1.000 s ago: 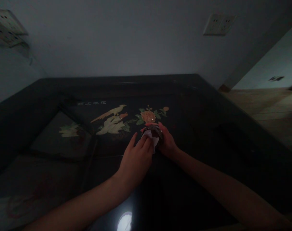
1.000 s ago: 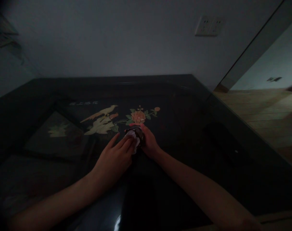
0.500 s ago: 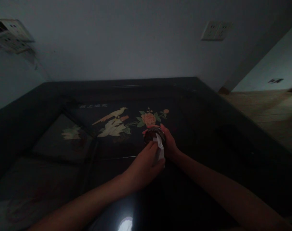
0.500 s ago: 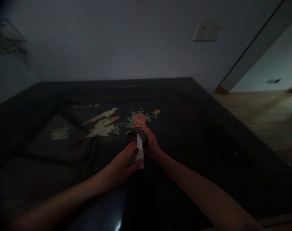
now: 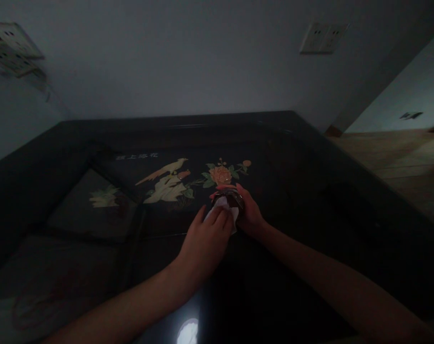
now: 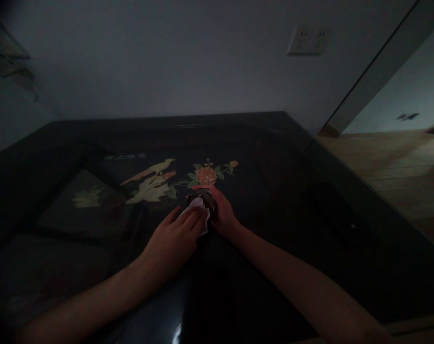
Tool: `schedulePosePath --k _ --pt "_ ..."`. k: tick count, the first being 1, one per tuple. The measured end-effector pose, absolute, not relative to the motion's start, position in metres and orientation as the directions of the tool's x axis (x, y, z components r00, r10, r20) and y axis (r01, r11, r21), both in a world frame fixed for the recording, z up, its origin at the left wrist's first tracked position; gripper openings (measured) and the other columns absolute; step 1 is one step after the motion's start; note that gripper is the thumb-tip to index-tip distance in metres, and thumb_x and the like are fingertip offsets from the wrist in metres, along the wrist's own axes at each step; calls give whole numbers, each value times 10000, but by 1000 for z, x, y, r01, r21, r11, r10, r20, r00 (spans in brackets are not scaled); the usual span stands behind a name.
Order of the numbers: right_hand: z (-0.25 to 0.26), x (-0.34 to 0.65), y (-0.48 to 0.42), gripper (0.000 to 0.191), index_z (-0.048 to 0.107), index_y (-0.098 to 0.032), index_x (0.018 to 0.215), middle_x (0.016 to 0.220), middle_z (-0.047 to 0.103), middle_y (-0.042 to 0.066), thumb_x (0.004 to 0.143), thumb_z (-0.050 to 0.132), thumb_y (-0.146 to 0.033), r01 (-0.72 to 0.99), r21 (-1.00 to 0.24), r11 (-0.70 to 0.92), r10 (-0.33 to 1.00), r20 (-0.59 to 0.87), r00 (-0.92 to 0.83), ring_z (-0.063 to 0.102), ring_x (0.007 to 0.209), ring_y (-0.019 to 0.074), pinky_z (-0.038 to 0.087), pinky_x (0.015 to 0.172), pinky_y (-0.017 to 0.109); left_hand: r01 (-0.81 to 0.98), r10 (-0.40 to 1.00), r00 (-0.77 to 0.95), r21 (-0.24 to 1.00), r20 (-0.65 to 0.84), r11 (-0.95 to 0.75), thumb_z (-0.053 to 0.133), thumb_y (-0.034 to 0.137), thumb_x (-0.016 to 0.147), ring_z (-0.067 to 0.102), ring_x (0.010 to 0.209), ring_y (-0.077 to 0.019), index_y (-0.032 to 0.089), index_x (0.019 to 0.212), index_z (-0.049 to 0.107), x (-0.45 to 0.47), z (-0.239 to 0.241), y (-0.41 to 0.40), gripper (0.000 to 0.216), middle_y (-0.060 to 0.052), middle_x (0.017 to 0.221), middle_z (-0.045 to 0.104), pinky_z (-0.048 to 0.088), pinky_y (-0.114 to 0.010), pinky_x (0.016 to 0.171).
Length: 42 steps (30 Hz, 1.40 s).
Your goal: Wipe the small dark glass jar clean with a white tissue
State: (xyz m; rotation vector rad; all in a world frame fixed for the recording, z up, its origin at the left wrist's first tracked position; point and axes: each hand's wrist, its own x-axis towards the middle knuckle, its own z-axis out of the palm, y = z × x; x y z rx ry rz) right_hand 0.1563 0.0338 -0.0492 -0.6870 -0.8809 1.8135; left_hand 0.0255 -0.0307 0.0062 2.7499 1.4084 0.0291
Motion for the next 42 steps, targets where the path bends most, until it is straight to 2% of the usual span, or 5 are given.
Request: schedulePosePath --k 8,21,25,34,42 --pt "-47 155 33 400 650 -217 983 864 714 44 845 455 -539 -523 -815 -249 935 -61 -350 652 809 220 477 765 348 825 819 565 26 -103 -565 416 100 865 463 1262 -266 101 1261 502 25 15 -27 405 -143 1321 535 474 -411 985" --pt "-35 153 31 383 652 -213 896 824 731 35 746 568 -555 -548 -776 -314 933 -144 -330 667 834 240 502 758 369 572 857 504 785 -108 -238 472 117 780 547 1038 -211 141 1078 497 31 13 -27 301 -96 1125 554 447 -353 957" --pt "-33 153 31 385 647 -206 899 809 729 39 745 558 -547 -553 -763 -335 930 -173 -324 661 888 246 499 782 371 461 857 492 881 -155 -106 476 134 787 545 1003 -194 139 1097 480 30 13 -24 311 -86 1107 554 449 -344 938" --pt "-40 155 31 402 645 -197 970 859 724 48 824 479 -533 -527 -787 -321 922 -132 -365 664 776 215 487 752 349 777 819 568 384 -84 -499 485 225 865 581 1064 -233 164 1221 456 26 19 -28 362 -100 1219 567 517 -360 848" --pt "-48 155 33 404 644 -217 1002 891 720 29 856 442 -535 -514 -811 -279 918 -69 -390 657 826 206 471 808 340 808 809 588 -35 -15 -588 414 92 893 565 1127 -254 140 1176 537 23 15 -27 313 -129 1191 614 499 -407 877"
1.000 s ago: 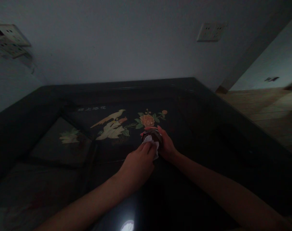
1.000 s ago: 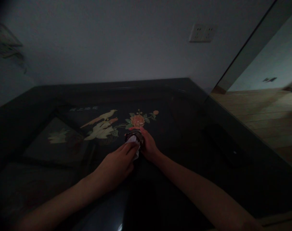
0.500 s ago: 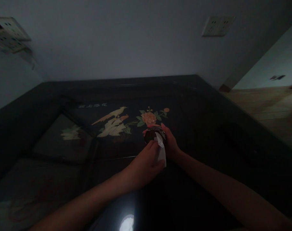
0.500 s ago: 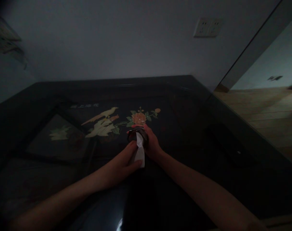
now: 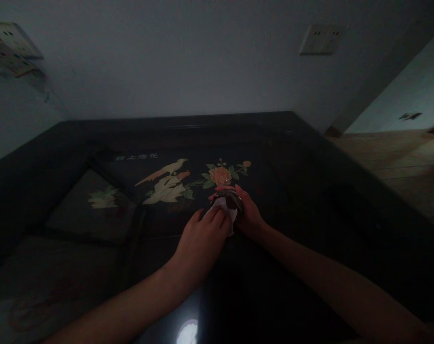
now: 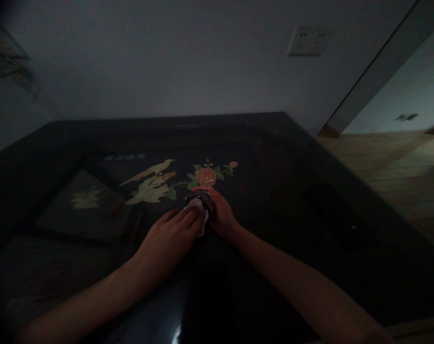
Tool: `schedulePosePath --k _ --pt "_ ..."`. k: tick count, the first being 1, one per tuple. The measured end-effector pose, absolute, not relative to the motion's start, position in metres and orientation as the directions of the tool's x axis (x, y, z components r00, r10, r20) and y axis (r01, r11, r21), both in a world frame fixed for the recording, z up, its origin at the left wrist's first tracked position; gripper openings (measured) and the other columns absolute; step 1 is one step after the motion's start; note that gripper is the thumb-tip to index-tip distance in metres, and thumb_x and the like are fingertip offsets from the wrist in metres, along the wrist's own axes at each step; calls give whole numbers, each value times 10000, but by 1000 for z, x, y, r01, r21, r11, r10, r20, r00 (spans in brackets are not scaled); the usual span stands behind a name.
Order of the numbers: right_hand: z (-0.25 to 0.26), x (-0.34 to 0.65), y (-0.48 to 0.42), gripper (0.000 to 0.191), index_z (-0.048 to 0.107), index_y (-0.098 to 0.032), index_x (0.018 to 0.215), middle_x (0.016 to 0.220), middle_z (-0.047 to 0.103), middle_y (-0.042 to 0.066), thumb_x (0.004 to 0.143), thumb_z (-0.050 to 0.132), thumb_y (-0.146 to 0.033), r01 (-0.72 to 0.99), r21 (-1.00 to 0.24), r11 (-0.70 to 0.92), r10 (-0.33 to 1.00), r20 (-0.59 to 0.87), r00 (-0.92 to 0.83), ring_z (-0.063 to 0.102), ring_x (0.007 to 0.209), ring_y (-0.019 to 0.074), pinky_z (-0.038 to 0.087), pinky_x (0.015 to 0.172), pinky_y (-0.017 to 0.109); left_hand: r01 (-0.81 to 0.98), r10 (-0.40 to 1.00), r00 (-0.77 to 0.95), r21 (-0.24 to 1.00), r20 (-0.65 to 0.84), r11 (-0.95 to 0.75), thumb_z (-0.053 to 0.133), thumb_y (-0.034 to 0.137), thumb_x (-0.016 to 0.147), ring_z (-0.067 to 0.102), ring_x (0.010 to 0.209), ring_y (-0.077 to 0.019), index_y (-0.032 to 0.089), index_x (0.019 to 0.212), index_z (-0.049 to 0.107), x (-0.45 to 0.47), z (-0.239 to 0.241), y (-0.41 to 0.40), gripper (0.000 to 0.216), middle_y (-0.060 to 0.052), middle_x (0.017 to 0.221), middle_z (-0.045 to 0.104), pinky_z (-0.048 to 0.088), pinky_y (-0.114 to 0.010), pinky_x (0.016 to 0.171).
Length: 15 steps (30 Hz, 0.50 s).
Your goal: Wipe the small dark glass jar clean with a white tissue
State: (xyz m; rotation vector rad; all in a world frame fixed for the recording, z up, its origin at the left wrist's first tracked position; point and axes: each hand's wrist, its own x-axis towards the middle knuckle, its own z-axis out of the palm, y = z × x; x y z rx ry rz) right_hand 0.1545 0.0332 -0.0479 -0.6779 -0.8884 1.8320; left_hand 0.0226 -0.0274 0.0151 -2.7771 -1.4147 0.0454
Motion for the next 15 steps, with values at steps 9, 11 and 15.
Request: schedulePosePath --k 9,11,15 --pt "-41 154 31 396 647 -213 971 881 728 37 836 468 -540 -505 -806 -309 922 -123 -368 655 782 205 470 773 341 794 806 591 212 -44 -570 474 109 843 580 1054 -234 153 1156 523 21 15 -26 320 -87 1150 609 516 -360 856" --pt "-39 154 30 394 653 -213 949 873 727 42 828 477 -544 -507 -801 -319 920 -134 -367 653 765 208 472 768 346 765 813 583 347 -12 -543 484 145 847 594 1008 -219 162 1119 527 23 14 -25 276 -78 1126 613 504 -350 867" --pt "-37 153 30 408 653 -200 962 854 722 50 823 482 -543 -509 -801 -314 922 -131 -363 654 763 211 479 739 342 692 891 450 655 -62 -304 501 184 836 623 805 -164 177 915 540 26 15 -20 88 -33 929 640 503 -270 715"
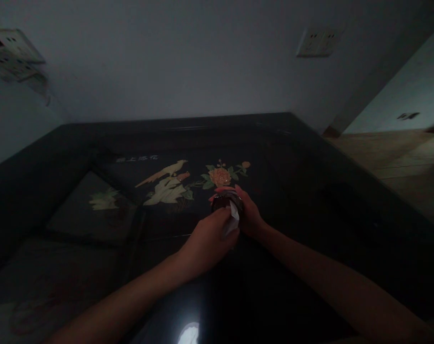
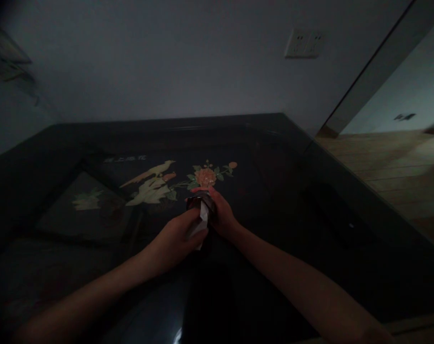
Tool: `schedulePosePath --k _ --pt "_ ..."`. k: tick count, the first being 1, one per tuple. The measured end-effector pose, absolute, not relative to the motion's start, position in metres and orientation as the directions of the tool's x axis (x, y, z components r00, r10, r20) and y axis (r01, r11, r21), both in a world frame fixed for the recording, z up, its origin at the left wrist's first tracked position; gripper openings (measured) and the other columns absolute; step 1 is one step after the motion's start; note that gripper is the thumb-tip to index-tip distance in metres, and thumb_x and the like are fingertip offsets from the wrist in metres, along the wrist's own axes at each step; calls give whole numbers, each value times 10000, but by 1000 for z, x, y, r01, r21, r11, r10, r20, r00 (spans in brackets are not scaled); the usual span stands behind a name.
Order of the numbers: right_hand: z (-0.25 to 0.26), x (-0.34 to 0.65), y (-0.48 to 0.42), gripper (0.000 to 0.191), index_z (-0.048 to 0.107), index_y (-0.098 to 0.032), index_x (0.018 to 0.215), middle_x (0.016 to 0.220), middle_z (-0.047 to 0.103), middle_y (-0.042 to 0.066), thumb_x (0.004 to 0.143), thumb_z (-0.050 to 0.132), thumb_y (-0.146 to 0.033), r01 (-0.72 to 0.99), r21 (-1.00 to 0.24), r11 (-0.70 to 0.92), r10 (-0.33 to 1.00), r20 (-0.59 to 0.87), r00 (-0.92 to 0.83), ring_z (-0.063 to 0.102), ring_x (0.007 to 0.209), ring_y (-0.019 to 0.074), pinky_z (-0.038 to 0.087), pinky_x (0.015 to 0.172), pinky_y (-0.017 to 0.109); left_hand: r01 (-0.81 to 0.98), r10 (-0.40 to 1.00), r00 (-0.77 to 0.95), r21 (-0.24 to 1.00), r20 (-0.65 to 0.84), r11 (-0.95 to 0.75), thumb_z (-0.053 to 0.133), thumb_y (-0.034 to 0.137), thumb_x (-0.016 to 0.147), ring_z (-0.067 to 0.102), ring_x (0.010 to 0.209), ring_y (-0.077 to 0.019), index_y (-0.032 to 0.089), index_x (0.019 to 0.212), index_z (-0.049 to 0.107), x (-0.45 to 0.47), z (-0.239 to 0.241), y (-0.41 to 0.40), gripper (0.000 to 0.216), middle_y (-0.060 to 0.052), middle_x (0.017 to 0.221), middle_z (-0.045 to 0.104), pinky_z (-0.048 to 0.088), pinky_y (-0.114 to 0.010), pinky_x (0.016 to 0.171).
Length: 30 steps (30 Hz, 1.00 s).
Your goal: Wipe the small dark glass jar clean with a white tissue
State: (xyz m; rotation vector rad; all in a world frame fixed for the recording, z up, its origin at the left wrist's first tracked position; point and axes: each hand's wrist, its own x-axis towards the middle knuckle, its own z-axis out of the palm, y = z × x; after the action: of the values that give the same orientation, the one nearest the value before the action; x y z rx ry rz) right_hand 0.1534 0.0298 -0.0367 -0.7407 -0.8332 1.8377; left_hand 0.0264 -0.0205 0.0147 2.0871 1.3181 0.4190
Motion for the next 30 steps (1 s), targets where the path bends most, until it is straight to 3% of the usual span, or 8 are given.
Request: schedulePosePath --k 2,5,13,16,20,23,27,30 --pt "-36 153 30 409 648 -198 959 842 722 50 813 491 -547 -515 -796 -319 924 -139 -358 659 781 219 486 730 346 649 911 403 730 -89 -216 500 173 828 617 765 -152 180 885 530 27 15 -19 64 -17 873 637 490 -251 672" --pt "-35 152 32 397 643 -201 930 847 727 53 794 515 -551 -526 -785 -326 925 -151 -348 664 826 229 493 749 354 652 897 439 705 -49 -280 485 170 840 617 792 -153 184 908 526 26 15 -18 80 -25 907 636 490 -261 708" --pt "-37 152 33 343 622 -220 986 945 731 39 839 486 -499 -563 -759 -326 920 -117 -375 673 814 201 489 773 338 765 768 639 146 -45 -628 432 96 880 620 975 -219 183 1124 518 16 16 -17 273 -68 1077 642 513 -336 777" --pt "-39 153 35 337 601 -230 985 930 730 35 850 476 -513 -555 -758 -342 903 -103 -417 677 829 200 489 784 345 756 753 654 39 -71 -653 451 104 890 633 955 -229 188 1102 554 12 21 -13 250 -71 1049 655 508 -346 764" --pt "-40 155 39 354 578 -236 951 924 721 33 851 448 -550 -562 -718 -411 877 -142 -459 680 819 207 500 777 365 738 737 674 57 -51 -672 476 105 883 639 955 -224 191 1089 581 8 24 -8 247 -67 1018 663 499 -337 789" --pt "-39 157 40 282 578 -240 961 953 716 33 839 464 -468 -594 -660 -460 859 -162 -485 673 881 224 510 771 377 751 751 658 118 -55 -649 460 82 875 653 905 -203 205 1080 587 4 26 -5 271 -52 1022 674 497 -304 751" --pt "-40 156 37 239 574 -271 1030 1014 701 12 813 502 -342 -653 -623 -431 881 -133 -454 653 903 206 517 747 349 773 799 601 269 -21 -574 431 111 891 652 899 -179 208 1007 603 -4 28 4 230 -43 1027 683 481 -258 726" --pt "-43 153 34 263 579 -264 1056 1059 682 15 819 537 -370 -654 -635 -412 888 -118 -445 634 923 188 520 759 340 764 849 526 411 48 -497 450 147 895 652 858 -167 191 925 614 -7 27 10 173 -33 949 693 467 -236 702"
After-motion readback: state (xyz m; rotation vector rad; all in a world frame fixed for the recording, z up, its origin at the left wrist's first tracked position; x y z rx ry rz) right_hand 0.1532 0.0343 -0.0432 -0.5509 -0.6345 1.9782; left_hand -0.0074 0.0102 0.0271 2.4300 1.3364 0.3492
